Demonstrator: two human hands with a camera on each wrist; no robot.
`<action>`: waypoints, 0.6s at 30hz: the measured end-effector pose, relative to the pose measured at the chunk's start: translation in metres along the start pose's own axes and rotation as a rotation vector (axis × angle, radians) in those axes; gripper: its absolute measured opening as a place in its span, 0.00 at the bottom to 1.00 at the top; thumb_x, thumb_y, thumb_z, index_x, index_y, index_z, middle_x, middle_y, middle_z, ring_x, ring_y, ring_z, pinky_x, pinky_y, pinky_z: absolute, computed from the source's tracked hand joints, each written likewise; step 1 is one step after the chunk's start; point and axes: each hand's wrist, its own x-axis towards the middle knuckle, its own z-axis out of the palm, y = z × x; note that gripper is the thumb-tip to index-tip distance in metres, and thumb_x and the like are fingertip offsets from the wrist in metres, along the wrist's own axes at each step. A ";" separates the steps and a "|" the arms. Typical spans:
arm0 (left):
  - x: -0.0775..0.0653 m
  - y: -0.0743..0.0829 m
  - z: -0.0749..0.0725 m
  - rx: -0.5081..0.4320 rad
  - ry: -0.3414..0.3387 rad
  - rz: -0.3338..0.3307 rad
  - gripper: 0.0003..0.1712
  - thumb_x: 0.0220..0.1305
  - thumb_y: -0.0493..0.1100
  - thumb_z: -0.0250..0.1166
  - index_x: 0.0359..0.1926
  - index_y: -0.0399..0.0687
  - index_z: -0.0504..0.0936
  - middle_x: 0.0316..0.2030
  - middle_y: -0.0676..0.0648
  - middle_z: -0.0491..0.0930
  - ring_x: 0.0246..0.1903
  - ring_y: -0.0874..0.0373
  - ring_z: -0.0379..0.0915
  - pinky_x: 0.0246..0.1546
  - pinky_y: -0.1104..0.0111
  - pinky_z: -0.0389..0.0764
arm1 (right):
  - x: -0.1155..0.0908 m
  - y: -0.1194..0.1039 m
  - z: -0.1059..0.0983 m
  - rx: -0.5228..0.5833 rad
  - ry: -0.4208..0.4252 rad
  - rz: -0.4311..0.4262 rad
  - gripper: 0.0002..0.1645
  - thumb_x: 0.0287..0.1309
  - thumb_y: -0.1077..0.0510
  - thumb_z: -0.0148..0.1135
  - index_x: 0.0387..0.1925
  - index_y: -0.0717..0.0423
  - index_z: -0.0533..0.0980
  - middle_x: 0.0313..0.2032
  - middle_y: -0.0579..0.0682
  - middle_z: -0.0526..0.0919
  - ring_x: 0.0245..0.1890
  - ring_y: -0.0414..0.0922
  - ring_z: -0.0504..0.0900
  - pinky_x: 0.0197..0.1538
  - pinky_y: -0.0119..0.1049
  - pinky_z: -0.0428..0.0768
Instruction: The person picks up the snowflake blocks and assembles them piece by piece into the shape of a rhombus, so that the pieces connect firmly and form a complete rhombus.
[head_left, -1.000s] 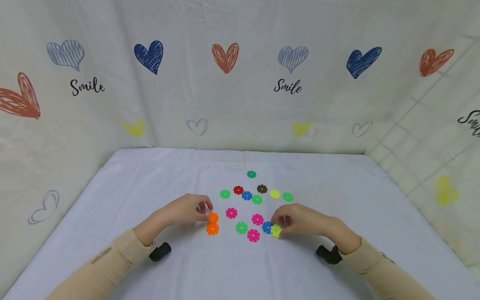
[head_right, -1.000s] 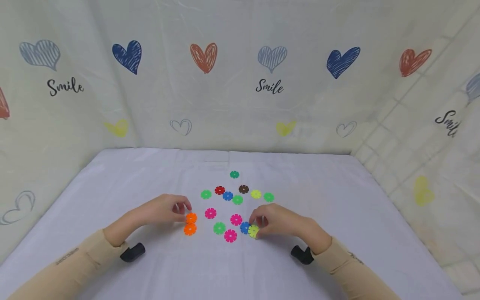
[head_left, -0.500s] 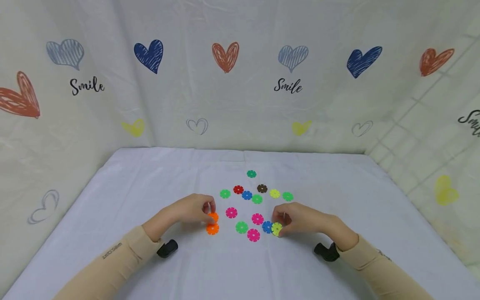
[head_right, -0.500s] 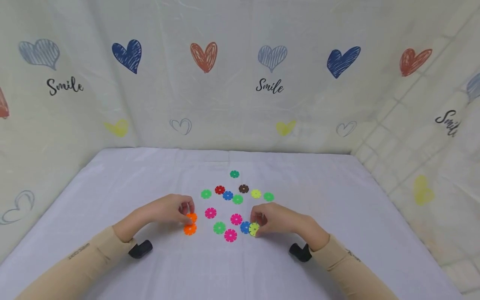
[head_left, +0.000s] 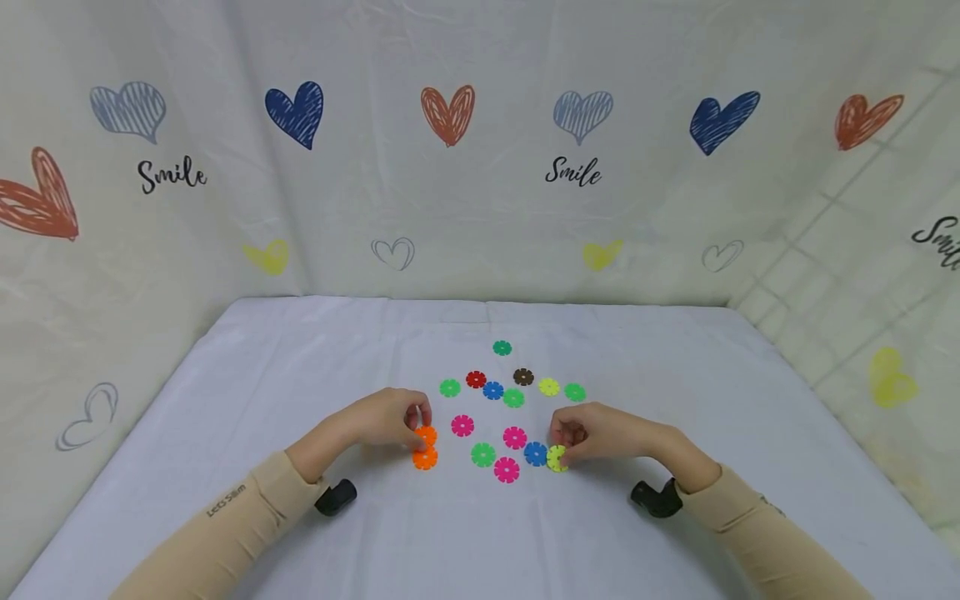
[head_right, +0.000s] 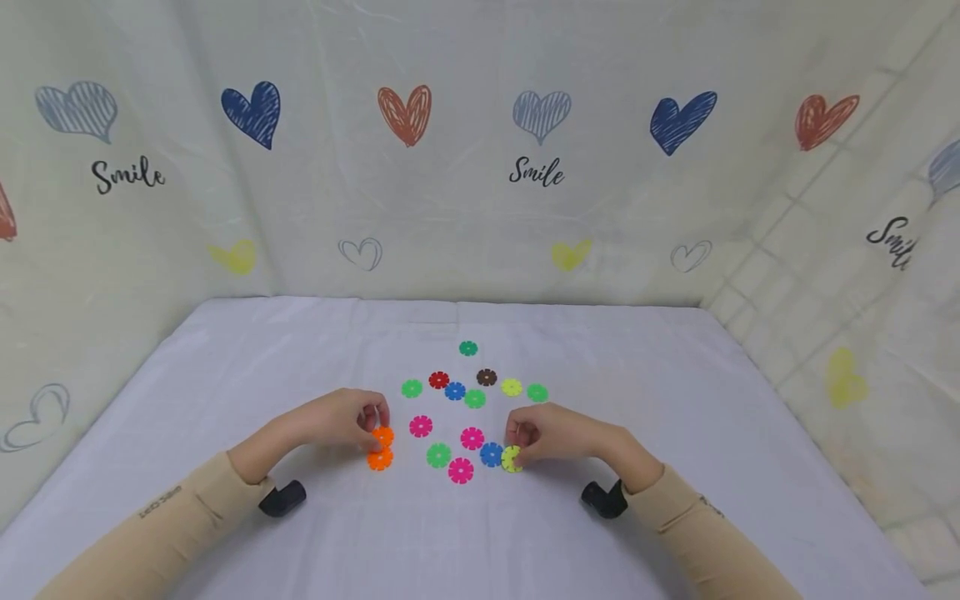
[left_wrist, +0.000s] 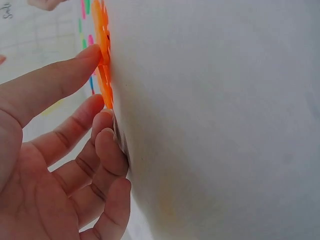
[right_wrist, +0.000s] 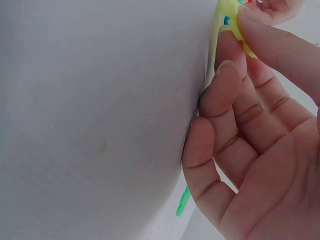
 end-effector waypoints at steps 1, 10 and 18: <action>0.000 0.000 0.000 0.000 0.000 0.003 0.11 0.58 0.37 0.75 0.39 0.50 0.80 0.28 0.49 0.74 0.28 0.56 0.70 0.31 0.65 0.72 | 0.000 0.000 0.000 0.003 -0.003 -0.001 0.10 0.60 0.60 0.74 0.36 0.50 0.78 0.28 0.42 0.78 0.31 0.41 0.76 0.37 0.31 0.78; 0.003 0.000 0.000 -0.019 -0.023 0.009 0.11 0.59 0.36 0.75 0.39 0.52 0.82 0.30 0.49 0.75 0.32 0.55 0.71 0.32 0.65 0.73 | -0.002 0.000 -0.001 0.031 -0.006 -0.010 0.09 0.60 0.61 0.74 0.37 0.51 0.79 0.28 0.42 0.79 0.31 0.40 0.77 0.37 0.30 0.78; 0.006 -0.001 0.000 -0.006 -0.058 0.027 0.12 0.59 0.34 0.74 0.39 0.53 0.82 0.34 0.49 0.75 0.37 0.54 0.71 0.36 0.64 0.76 | -0.003 -0.001 -0.001 0.042 -0.005 -0.013 0.09 0.60 0.61 0.73 0.37 0.52 0.78 0.28 0.42 0.79 0.31 0.40 0.76 0.37 0.30 0.78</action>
